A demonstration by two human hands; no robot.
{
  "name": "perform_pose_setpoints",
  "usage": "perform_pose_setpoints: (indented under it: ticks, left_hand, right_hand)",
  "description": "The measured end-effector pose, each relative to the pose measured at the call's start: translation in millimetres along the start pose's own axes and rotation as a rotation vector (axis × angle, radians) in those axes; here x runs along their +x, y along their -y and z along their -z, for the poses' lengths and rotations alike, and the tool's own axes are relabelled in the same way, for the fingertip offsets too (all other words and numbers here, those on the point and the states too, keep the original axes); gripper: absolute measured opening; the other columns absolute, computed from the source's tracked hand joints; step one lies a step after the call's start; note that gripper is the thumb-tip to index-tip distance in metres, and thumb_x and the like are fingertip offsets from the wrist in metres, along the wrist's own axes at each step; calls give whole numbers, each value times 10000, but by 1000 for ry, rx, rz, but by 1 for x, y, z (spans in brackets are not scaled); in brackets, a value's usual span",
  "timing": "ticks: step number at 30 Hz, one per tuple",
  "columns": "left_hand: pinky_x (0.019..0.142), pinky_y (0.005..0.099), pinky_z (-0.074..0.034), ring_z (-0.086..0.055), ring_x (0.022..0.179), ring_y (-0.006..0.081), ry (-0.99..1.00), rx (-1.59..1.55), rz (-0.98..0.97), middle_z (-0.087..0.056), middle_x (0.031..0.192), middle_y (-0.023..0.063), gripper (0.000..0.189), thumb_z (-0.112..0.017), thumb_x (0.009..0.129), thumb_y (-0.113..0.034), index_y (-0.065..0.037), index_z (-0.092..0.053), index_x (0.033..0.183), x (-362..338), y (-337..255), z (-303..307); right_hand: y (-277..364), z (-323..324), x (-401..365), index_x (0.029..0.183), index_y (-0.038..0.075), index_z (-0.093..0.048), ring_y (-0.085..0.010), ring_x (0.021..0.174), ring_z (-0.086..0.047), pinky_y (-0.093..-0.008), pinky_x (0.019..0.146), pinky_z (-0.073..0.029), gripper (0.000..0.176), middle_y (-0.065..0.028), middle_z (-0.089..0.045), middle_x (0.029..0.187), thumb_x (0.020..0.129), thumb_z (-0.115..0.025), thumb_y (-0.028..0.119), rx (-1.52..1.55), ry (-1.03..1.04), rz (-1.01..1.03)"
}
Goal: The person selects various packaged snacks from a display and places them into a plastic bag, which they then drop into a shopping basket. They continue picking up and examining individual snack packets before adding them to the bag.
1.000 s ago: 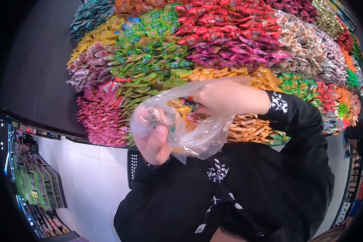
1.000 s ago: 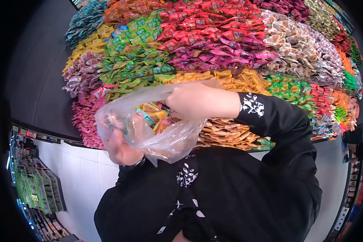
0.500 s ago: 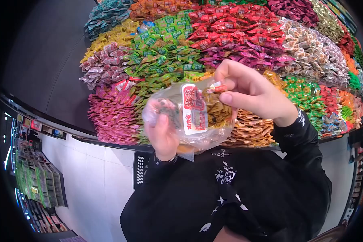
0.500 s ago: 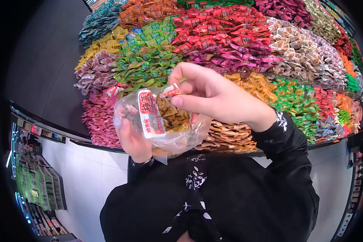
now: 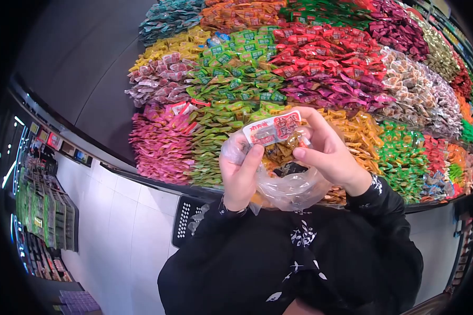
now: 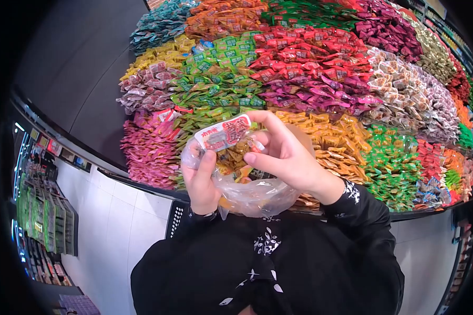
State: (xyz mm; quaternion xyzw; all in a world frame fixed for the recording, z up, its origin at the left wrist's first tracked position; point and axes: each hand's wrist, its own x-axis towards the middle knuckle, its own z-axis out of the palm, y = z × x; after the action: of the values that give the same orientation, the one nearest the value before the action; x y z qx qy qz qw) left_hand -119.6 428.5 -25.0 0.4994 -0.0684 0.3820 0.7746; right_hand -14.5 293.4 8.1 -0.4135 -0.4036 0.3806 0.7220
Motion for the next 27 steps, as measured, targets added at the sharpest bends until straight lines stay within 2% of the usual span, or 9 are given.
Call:
perform_pose_setpoints:
  ticks: [3,6,10,12,14,15,18,25,27]
  left_hand:
    - [868,283,-417,-563,948,137,15,61,24,-612,1024,95,160,-556,864,-49,31,-566,1003,-4,3,5]
    - [811,279,-429,-558,886,114,-6,168,36,-611,957,74,130,-564,858,-58,19,-564,962,-8,0,8]
    - [645,207,-410,-512,744,31,-18,282,21,-592,816,-3,23,-584,853,-19,2,-584,862,-16,-8,1]
    - [642,212,-418,-523,742,38,29,393,61,-602,816,3,19,-581,851,-7,4,-592,863,-23,-13,-4]
    - [650,221,-431,-542,750,51,51,448,43,-619,826,12,41,-582,846,2,5,-604,880,-27,-17,-17]
    - [655,223,-434,-546,755,55,53,472,58,-622,831,15,48,-582,846,0,6,-606,887,-30,-17,-20]
    - [654,225,-438,-547,758,54,41,503,80,-622,830,13,33,-595,841,-16,-7,-604,872,-36,-17,-26]
    - [608,197,-405,-499,701,25,-54,429,135,-555,758,-40,64,-620,838,-60,-39,-559,837,-52,-10,-28]
    - [605,195,-402,-493,696,23,-85,448,108,-551,755,-42,73,-624,837,-66,-40,-557,828,-52,-12,-26]
  right_hand:
    - [0,1,-2,1345,45,-358,-7,808,-453,-182,619,-383,524,14,-523,1016,867,-572,25,-90,38,-46]
    - [3,17,-6,1324,38,-383,-21,860,-491,-199,709,-440,495,-8,-532,1108,866,-570,22,-306,118,-166]
    - [4,5,-9,1317,39,-397,-21,733,-503,-212,650,-433,499,31,-562,834,858,-592,37,-180,86,-121]
    - [-8,21,-12,1164,14,-525,-39,657,-508,-225,600,-427,311,15,-552,760,876,-596,107,-286,186,30]
    - [3,30,-16,1046,4,-588,-50,654,-519,-228,598,-434,217,-7,-569,783,886,-595,151,-297,263,-55]
    - [9,23,-16,871,1,-611,-56,641,-516,-225,584,-423,203,-2,-564,731,893,-594,202,-324,192,-106]
    - [12,33,-15,825,0,-601,-52,633,-505,-222,576,-411,236,9,-542,672,899,-588,224,-258,342,-235]
    - [2,38,-10,807,-11,-589,-46,604,-455,-233,539,-374,316,27,-515,644,930,-533,274,-245,494,-159]
    - [-2,38,-6,826,-12,-593,-44,592,-450,-233,522,-367,321,24,-514,648,934,-526,282,-294,504,-287]
